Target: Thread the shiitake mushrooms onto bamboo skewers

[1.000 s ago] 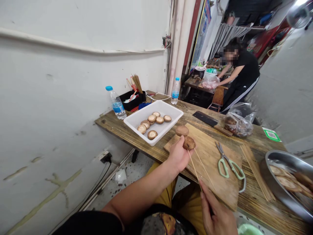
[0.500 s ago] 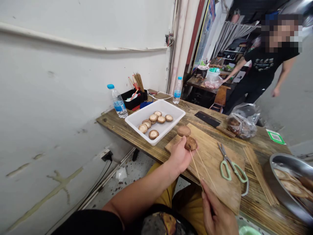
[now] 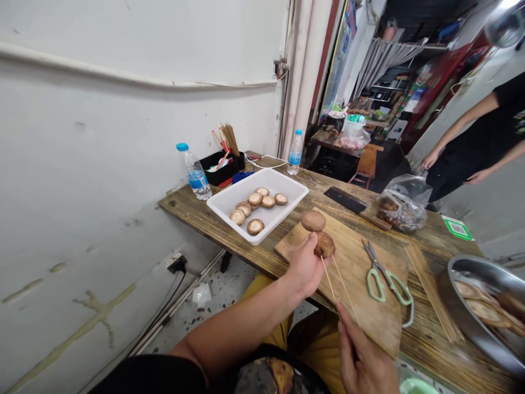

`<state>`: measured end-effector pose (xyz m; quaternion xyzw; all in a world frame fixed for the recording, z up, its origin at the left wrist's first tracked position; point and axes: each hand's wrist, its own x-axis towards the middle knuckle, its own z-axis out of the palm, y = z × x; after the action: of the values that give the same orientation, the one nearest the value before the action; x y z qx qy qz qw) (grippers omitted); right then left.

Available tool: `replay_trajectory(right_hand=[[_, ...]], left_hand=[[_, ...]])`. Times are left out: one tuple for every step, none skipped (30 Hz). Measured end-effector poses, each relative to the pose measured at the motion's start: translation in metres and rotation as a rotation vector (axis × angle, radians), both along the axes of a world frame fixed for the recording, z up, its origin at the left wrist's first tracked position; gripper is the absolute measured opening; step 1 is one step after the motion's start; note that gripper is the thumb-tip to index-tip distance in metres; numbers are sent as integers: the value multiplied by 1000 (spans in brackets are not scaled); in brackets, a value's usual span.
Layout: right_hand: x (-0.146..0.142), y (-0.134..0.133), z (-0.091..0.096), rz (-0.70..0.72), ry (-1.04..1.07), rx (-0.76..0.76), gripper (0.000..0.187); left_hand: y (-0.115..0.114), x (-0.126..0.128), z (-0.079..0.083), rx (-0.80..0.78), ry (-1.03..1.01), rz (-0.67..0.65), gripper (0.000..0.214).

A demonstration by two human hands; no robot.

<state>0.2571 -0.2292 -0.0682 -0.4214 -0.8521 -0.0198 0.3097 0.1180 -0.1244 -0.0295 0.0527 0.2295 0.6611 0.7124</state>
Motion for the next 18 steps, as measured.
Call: replay_trajectory(right_hand=[[-1, 0, 1, -1, 3, 7, 52], [-2, 0, 2, -2, 5, 12, 53], [-3, 0, 3, -3, 6, 17, 54], [-4, 0, 5, -6, 6, 25, 54], [-5, 0, 6, -16, 8, 36, 54], [-6, 0, 6, -25, 11, 46, 54], [-6, -1, 6, -36, 14, 53, 54], [-6, -1, 6, -36, 12, 54, 55], [-5, -1, 5, -32, 12, 53, 55], [-4, -2, 3, -25, 10, 46, 56], [-2, -2, 1, -18, 7, 35, 57], [0, -2, -1, -13, 1, 24, 58], [1, -3, -2, -11, -5, 13, 59], [2, -3, -3, -7, -9, 4, 60], [2, -3, -4, -6, -12, -2, 61], [2, -3, -4, -4, -19, -2, 61], [1, -4, -4, -11, -23, 4, 61], [0, -4, -3, -25, -26, 17, 60]], left_hand=[[-1, 1, 0, -8, -7, -2, 10], [-2, 2, 0, -16, -15, -6, 10], [-3, 2, 1, -22, -22, -13, 11], [-3, 3, 1, -29, -28, -21, 11], [-4, 4, 2, -35, -30, -29, 12], [-5, 4, 3, -40, -31, -34, 12], [-6, 5, 4, -42, -32, -37, 12], [-7, 5, 5, -41, -32, -40, 12], [-8, 5, 6, -37, -32, -42, 12], [-9, 5, 7, -28, -29, -43, 11], [-9, 6, 7, -16, -24, -45, 11], [-10, 6, 7, -5, -17, -47, 11], [-11, 6, 7, 4, -10, -47, 11], [-11, 7, 7, 11, -6, -45, 12], [-12, 7, 7, 16, -3, -44, 12], [-13, 8, 7, 16, -3, -43, 12], [-13, 8, 6, 12, -5, -43, 12], [-14, 9, 6, 7, -8, -45, 12]])
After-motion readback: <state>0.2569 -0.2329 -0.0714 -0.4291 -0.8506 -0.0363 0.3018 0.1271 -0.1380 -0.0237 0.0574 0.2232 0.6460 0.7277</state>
